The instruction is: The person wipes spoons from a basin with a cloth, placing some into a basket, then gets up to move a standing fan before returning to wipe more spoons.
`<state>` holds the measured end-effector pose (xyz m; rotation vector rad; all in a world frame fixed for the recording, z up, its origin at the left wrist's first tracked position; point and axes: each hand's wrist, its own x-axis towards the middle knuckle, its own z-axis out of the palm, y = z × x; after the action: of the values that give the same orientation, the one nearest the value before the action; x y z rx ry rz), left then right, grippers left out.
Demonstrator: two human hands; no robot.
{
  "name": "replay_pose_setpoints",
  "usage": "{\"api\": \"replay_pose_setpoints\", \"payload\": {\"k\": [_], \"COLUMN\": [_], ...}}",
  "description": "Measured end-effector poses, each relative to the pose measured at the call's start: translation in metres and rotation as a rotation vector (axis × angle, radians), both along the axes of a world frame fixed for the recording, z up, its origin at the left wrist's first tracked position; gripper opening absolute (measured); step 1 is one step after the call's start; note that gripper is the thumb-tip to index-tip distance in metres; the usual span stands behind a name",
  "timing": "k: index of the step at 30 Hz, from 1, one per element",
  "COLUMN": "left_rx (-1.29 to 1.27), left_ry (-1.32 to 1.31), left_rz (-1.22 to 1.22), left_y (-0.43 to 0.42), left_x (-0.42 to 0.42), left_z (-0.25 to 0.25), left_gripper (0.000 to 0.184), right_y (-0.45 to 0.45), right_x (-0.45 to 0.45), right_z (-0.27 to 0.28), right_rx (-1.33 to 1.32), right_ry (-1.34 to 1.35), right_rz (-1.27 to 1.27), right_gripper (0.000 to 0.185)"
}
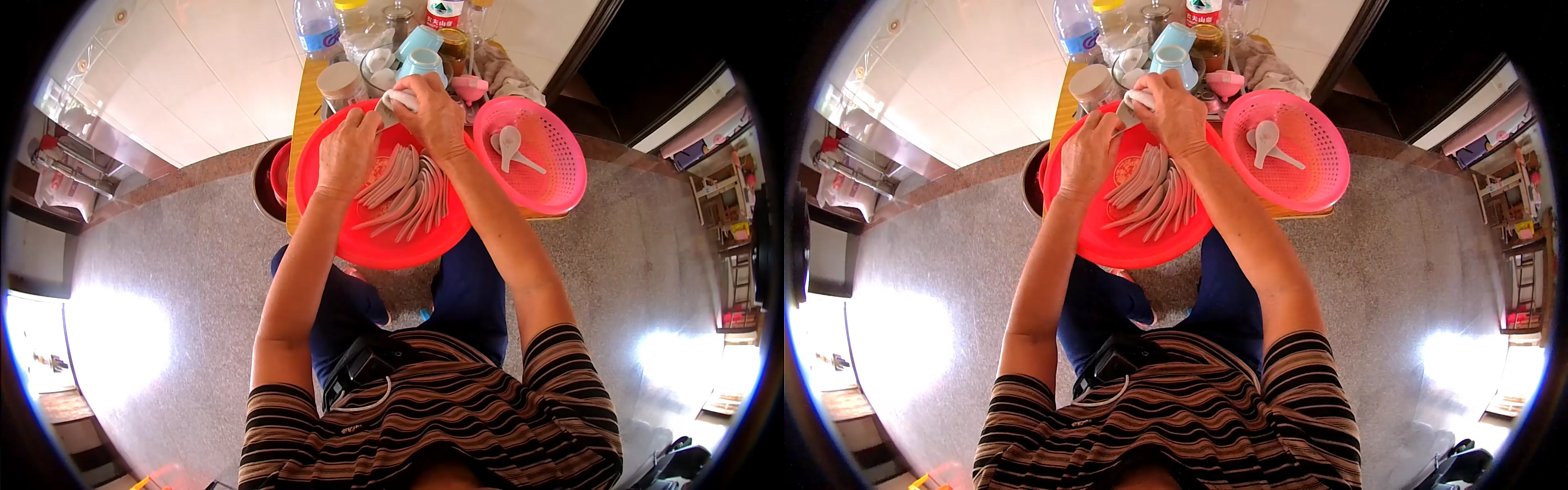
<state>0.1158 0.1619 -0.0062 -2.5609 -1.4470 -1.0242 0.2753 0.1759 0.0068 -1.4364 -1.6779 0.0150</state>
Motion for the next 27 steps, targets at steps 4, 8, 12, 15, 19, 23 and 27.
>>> {"api": "replay_pose_setpoints", "payload": {"k": [4,8,12,15,19,23,27], "left_rx": [0.009,0.006,-0.009,-0.012,-0.026,-0.070,-0.524], "left_ry": [-0.058,-0.082,-0.064,-0.028,-0.058,-0.325,-0.562], "left_rz": [0.033,0.036,0.041,0.024,0.064,-0.015,-0.075], "left_y": [-0.001,0.003,0.002,-0.002,0.000,0.008,0.012], "left_x": [-0.001,-0.004,-0.002,-0.002,-0.003,-0.007,-0.011], "left_z": [0.001,-0.002,0.000,0.004,-0.001,-0.012,-0.002], "left_gripper": [0.020,0.024,0.023,0.023,0.015,0.013,0.022], "right_y": [0.001,-0.001,0.004,0.007,-0.003,-0.002,0.011], "right_x": [0.001,0.000,0.004,0.006,0.008,0.001,0.008], "right_z": [-0.007,-0.004,-0.005,-0.006,0.002,0.000,-0.007], "right_rx": [-0.003,-0.023,-0.009,0.018,-0.122,-0.017,0.071], "right_ry": [0.021,0.107,-0.030,0.036,0.186,0.114,0.227], "right_rz": [0.298,0.404,0.115,0.019,0.323,0.373,0.233], "right_gripper": [0.023,0.025,0.026,0.026,0.022,0.024,0.027]}}
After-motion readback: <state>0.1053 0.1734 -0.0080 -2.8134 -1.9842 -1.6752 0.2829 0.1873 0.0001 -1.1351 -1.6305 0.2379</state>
